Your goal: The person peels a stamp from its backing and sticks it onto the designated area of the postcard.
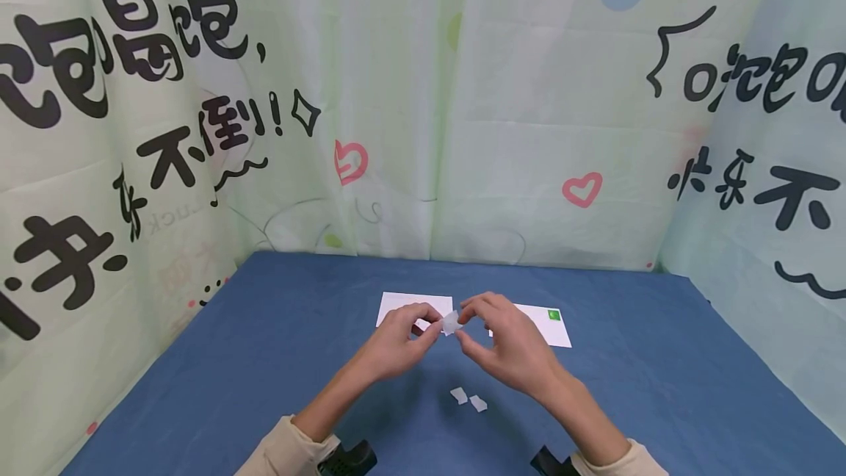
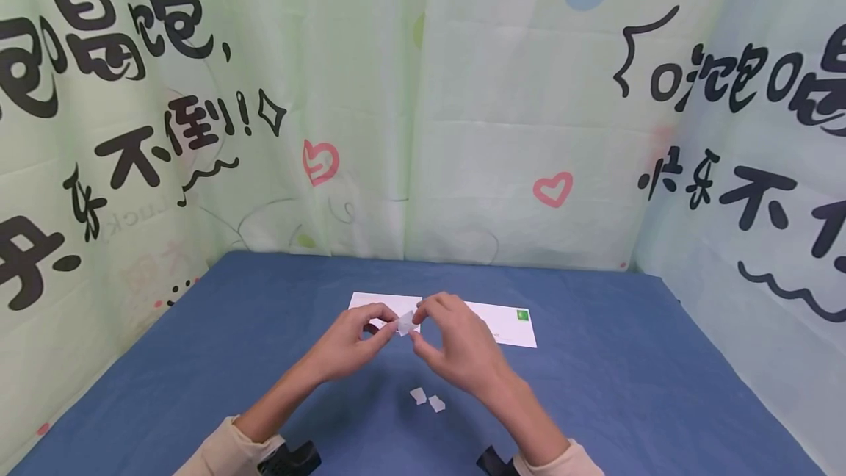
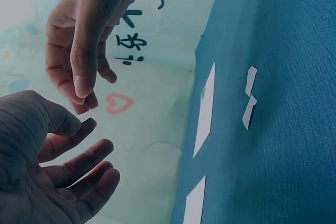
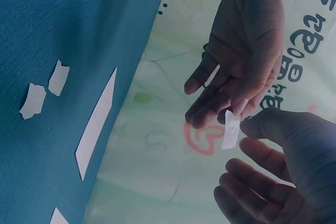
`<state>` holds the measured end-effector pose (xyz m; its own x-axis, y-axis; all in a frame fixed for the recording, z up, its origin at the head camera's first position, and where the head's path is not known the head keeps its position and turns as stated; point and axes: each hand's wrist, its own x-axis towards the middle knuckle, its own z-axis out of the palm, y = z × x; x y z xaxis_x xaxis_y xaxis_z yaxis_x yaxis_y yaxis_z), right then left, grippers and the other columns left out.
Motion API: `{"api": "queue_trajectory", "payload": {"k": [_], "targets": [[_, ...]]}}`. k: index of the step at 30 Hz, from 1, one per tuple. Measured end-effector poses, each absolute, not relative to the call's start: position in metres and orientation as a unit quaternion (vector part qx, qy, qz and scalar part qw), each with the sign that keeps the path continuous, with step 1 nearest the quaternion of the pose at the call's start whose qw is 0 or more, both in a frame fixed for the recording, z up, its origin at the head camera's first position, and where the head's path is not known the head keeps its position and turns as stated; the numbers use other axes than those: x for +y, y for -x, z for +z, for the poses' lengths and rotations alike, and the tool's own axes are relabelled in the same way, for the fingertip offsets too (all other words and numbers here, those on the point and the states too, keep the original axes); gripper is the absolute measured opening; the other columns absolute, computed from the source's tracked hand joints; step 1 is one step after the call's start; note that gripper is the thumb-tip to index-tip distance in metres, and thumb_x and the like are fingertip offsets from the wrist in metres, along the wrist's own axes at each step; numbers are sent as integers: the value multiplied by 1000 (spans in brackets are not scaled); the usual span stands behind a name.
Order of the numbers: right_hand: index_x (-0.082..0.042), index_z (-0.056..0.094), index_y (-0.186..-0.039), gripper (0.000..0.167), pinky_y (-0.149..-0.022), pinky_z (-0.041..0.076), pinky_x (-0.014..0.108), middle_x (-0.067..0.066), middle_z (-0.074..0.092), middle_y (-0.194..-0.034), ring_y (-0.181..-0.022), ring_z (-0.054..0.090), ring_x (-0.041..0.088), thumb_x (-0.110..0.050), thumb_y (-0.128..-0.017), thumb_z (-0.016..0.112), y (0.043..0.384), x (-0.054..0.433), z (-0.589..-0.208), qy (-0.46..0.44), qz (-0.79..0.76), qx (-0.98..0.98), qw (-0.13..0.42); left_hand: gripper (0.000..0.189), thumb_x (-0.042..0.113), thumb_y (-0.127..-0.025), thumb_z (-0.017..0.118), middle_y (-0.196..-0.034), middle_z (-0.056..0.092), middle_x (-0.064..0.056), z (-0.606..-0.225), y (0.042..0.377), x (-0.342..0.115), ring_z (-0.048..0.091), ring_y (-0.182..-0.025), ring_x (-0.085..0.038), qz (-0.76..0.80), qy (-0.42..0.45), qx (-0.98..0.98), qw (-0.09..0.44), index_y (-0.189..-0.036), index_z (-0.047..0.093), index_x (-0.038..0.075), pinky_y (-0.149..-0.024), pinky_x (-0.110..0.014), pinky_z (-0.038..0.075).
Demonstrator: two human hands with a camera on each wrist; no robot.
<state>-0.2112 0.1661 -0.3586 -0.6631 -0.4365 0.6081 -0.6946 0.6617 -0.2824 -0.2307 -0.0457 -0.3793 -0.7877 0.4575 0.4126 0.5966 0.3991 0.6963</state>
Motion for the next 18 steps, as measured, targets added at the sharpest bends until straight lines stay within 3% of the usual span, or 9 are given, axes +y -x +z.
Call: {"api": "queue_trajectory", "payload": {"k": [11,18], "targets": [[-14,69,-96,22,-84,57,37,7,69,-122,-113,63,23,-15,-82,86,210,164,-360,-357,223,-867,269,15,11,-104,58,-107,71,-10,-378,230,-48,68,-99,-26,-456,322,-827,68,-108,70,3,-89,-39,57],[-13,68,-94,24,-81,57,37,8,68,-123,-113,63,23,-13,-79,87,211,163,-360,-376,219,-855,283,17,13,-105,57,-106,71,-13,-376,229,-49,68,-100,-26,-480,314,-818,44,-107,71,4,-93,-45,56]]}}
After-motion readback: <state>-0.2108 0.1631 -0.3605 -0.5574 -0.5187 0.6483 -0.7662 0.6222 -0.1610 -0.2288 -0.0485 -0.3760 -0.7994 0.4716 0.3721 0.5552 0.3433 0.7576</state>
